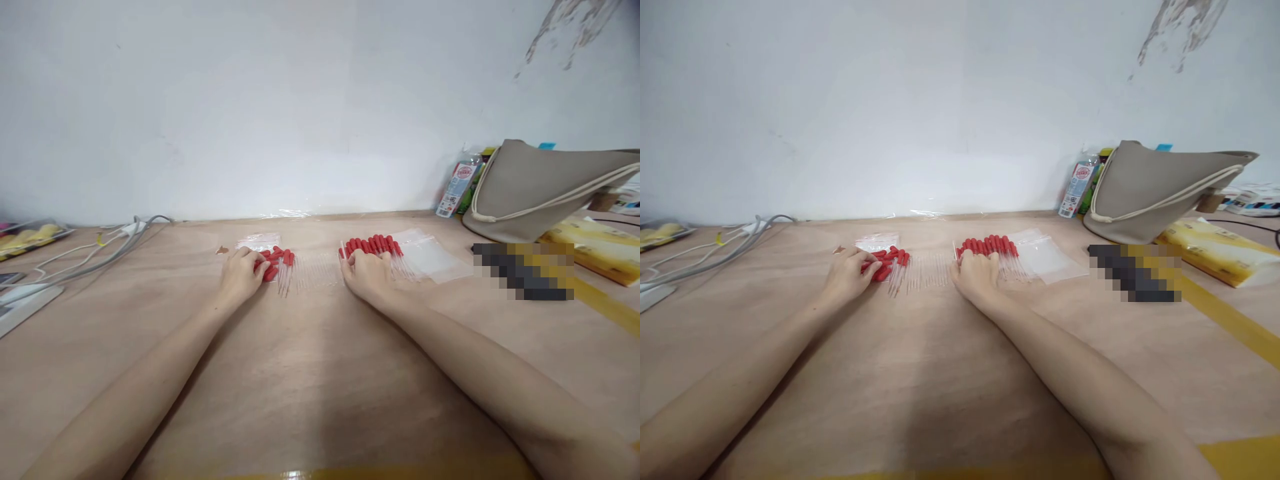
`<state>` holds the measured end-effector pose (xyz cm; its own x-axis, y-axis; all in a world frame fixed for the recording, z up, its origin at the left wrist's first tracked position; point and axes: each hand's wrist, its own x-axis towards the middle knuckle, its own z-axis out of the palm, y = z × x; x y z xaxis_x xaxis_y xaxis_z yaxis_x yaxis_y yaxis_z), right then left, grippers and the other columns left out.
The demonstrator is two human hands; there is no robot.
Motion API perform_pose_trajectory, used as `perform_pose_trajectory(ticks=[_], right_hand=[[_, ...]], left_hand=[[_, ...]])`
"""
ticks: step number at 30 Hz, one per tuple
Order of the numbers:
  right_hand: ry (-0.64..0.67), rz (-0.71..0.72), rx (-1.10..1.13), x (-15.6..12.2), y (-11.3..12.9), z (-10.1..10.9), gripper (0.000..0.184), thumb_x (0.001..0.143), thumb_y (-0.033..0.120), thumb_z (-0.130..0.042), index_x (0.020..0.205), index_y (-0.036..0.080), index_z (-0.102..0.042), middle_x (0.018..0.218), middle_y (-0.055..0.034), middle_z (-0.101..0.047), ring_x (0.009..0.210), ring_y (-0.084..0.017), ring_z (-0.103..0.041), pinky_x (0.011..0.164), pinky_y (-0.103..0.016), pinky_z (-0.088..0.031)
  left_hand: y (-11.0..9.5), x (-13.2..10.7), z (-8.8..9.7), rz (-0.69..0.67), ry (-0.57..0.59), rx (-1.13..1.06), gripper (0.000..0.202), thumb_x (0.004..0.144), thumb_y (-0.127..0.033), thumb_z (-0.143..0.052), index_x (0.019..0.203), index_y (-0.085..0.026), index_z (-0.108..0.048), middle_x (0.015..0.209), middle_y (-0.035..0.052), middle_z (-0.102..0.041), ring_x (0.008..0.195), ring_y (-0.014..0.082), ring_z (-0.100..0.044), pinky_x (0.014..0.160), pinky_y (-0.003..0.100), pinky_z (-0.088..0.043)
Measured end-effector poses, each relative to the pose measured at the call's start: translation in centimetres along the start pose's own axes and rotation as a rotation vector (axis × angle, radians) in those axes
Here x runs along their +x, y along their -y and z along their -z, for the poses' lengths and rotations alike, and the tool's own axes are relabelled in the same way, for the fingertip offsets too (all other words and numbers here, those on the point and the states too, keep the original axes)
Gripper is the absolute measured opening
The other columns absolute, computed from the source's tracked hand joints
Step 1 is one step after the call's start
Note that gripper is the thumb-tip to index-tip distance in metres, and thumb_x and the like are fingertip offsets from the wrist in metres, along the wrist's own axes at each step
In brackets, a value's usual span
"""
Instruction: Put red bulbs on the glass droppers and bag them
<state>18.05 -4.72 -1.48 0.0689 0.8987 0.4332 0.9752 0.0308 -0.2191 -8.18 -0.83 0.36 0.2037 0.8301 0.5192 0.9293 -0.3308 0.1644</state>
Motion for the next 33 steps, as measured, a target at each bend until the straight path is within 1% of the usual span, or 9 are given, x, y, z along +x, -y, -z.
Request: perform_pose_trajectory(ticks=[4,7,11,15,19,23,26,30,33], right_hand=[[-0.118,0.148,0.074,-2.8,-1.9,0.5,0.024,0.086,0.031,-0.038,0.079,0.016,-0.055,0.072,-0.0041,-0.064,0.068,-0.017,-0.056,0.077,-0.034,-0.023],[-0.150,0.265,0.183,-4.3,-3.5,0.9,0.023,0.087,0.031,-0.039,0.081,0.016,-0.055,0.074,-0.0048,-0.064,0.068,-0.017,-0.056,0.076,-0.033,-0.028],[-0.191,0.422,0.313,-5.1,-5.0,1.2,0.023,0.088,0.027,-0.040,0.099,0.017,-0.057,0.079,-0.0064,-0.064,0.075,-0.019,-0.056,0.071,-0.031,-0.036],[-0.142,0.499,0.314,-5.4,-5.3,1.5,0.022,0.087,0.024,-0.041,0.097,0.018,-0.060,0.081,-0.0064,-0.064,0.077,-0.018,-0.056,0.071,-0.031,-0.037],[-0.110,0.532,0.316,-5.5,-4.6,1.5,0.018,0.086,0.022,-0.044,0.089,0.017,-0.061,0.085,-0.0061,-0.064,0.077,-0.016,-0.056,0.075,-0.032,-0.035],[-0.072,0.570,0.311,-5.6,-4.1,1.5,0.016,0.085,0.022,-0.045,0.088,0.018,-0.060,0.085,-0.0044,-0.064,0.076,-0.014,-0.056,0.077,-0.032,-0.032],[-0.056,0.575,0.291,-5.6,-4.0,1.5,0.016,0.085,0.022,-0.045,0.087,0.019,-0.060,0.084,-0.0037,-0.064,0.075,-0.014,-0.056,0.078,-0.032,-0.032],[-0.051,0.584,0.288,-5.5,-4.1,1.6,0.016,0.085,0.022,-0.044,0.086,0.019,-0.060,0.082,-0.0034,-0.064,0.075,-0.014,-0.056,0.078,-0.032,-0.031],[-0.039,0.591,0.289,-5.5,-4.1,1.6,0.017,0.086,0.022,-0.043,0.087,0.019,-0.060,0.083,-0.0035,-0.064,0.075,-0.014,-0.056,0.078,-0.033,-0.030]], left_hand=[[-1.1,-0.2,1.0,0.055,-0.117,-0.148,0.018,0.080,-0.032,-0.050,0.075,-0.017,-0.059,0.079,0.0050,-0.057,0.077,0.0190,-0.053,0.072,0.031,-0.042],[-3.1,-1.0,1.4,-0.033,-0.141,-0.292,0.017,0.081,-0.032,-0.050,0.078,-0.017,-0.059,0.080,0.0038,-0.057,0.078,0.0171,-0.053,0.071,0.029,-0.042],[-6.2,-3.4,0.8,-0.289,0.087,-0.476,0.015,0.083,-0.028,-0.049,0.081,-0.017,-0.058,0.082,0.0034,-0.057,0.078,0.0150,-0.053,0.070,0.028,-0.043],[-8.0,-5.4,0.0,-0.320,0.278,-0.538,0.014,0.081,-0.027,-0.051,0.088,-0.017,-0.057,0.082,0.0030,-0.056,0.064,0.0116,-0.051,0.059,0.025,-0.043],[-8.5,-5.6,-0.4,-0.315,0.284,-0.503,0.030,0.078,-0.030,-0.055,0.106,-0.019,-0.056,0.093,0.0047,-0.055,0.068,0.0126,-0.053,0.065,0.028,-0.046],[-8.5,-5.3,-1.1,-0.361,0.284,-0.451,0.024,0.081,-0.033,-0.052,0.101,-0.021,-0.062,0.091,0.0048,-0.056,0.078,0.0150,-0.055,0.070,0.028,-0.046],[-8.4,-5.3,-1.5,-0.401,0.236,-0.408,0.024,0.086,-0.032,-0.046,0.100,-0.022,-0.063,0.087,0.0047,-0.058,0.079,0.0152,-0.056,0.073,0.029,-0.046],[-8.4,-5.4,-1.4,-0.502,0.161,-0.218,0.029,0.090,-0.031,-0.038,0.097,-0.019,-0.063,0.084,0.0064,-0.059,0.076,0.0164,-0.056,0.071,0.030,-0.046],[-8.3,-5.4,-1.2,-0.501,0.120,-0.157,0.030,0.090,-0.031,-0.037,0.092,-0.017,-0.064,0.086,0.0078,-0.059,0.077,0.0180,-0.056,0.072,0.032,-0.045]])
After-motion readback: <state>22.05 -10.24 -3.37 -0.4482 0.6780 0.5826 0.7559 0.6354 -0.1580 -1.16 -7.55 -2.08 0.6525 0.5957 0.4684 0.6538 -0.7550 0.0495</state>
